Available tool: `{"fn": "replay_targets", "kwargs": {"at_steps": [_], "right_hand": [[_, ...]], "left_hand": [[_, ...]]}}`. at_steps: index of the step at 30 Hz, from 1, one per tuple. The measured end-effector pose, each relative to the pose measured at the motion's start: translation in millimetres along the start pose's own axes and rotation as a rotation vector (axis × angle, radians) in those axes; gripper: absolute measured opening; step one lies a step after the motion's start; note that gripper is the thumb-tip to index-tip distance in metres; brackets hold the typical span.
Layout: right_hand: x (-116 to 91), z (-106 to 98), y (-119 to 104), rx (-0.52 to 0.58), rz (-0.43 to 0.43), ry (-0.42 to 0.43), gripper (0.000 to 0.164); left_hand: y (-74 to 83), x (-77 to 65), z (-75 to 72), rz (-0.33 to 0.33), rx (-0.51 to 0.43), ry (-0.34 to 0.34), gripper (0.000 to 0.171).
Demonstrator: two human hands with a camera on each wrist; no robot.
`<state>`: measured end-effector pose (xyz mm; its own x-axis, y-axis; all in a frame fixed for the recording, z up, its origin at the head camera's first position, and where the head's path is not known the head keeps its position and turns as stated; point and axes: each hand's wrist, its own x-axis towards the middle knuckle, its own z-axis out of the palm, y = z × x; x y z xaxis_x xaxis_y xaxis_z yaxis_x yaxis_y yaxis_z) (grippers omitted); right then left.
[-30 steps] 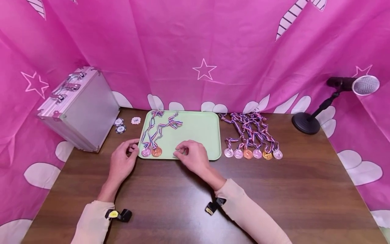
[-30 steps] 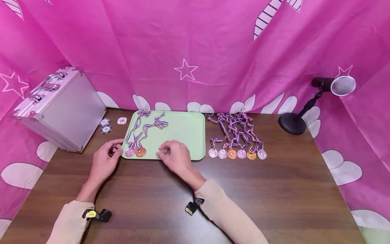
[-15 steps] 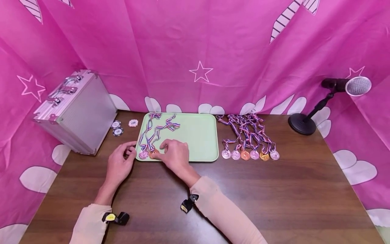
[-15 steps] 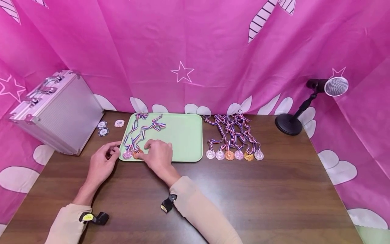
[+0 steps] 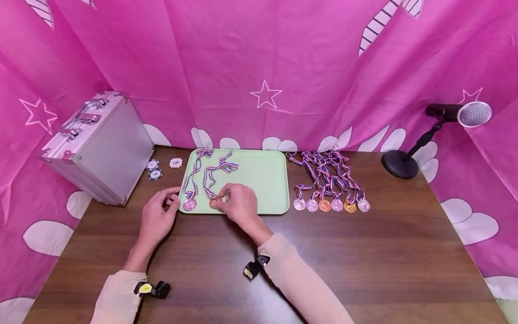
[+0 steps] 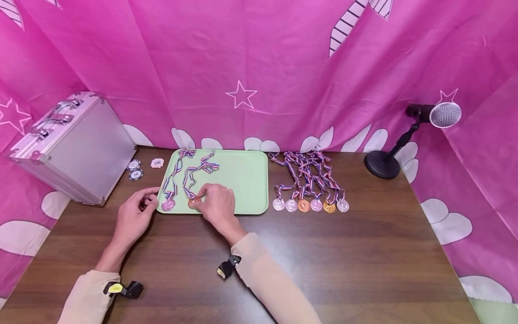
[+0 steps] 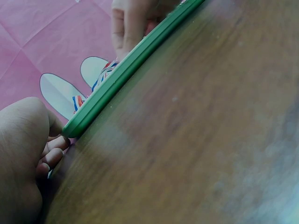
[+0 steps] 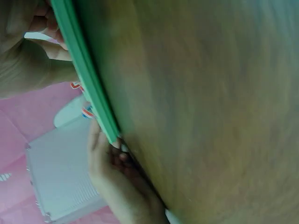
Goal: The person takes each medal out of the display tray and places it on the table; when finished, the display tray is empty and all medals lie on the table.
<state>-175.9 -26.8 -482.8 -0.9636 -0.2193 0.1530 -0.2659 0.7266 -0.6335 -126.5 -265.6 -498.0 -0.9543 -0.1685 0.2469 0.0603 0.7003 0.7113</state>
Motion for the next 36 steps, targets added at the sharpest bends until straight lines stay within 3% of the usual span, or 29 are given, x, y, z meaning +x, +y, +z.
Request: {"fn": "replay_targets", "kwargs": {"at_steps": [8,12,18,24,30,36], "right_hand": [[4.3,-15.6,39.7,0.063,0.118,-0.087,0.024],[1.9,-22.7,43.4,0.071,0.160,-0.126,0.023],[-1.1,-28.8,41.8,0.150,0.139,-0.126,0.021],[-9.4,-55.3,31.3,0.241,0.052,-0.084,0.012],[-7.4,-87.1,29.6,0.391,0.043,-0.074,0.005],[-11.7,-128.1,17.6,0.524,0.091,0.014,0.009]], "left_hand": [[0.6,-0.6,0.7,0.016,-0.018,0.010,0.031],[-0.4,-0.1,0.9,0.017,-0.011,0.002,0.032],[-1.2,-0.4,1.5,0.003,-0.005,0.000,0.031],[-1.1,-0.2,1.6,0.004,0.002,0.006,0.031],[-1.0,0.3,1.7,0.007,0.006,-0.002,0.031],[-1.0,-0.4,1.3,-0.012,0.004,-0.001,0.031]]}}
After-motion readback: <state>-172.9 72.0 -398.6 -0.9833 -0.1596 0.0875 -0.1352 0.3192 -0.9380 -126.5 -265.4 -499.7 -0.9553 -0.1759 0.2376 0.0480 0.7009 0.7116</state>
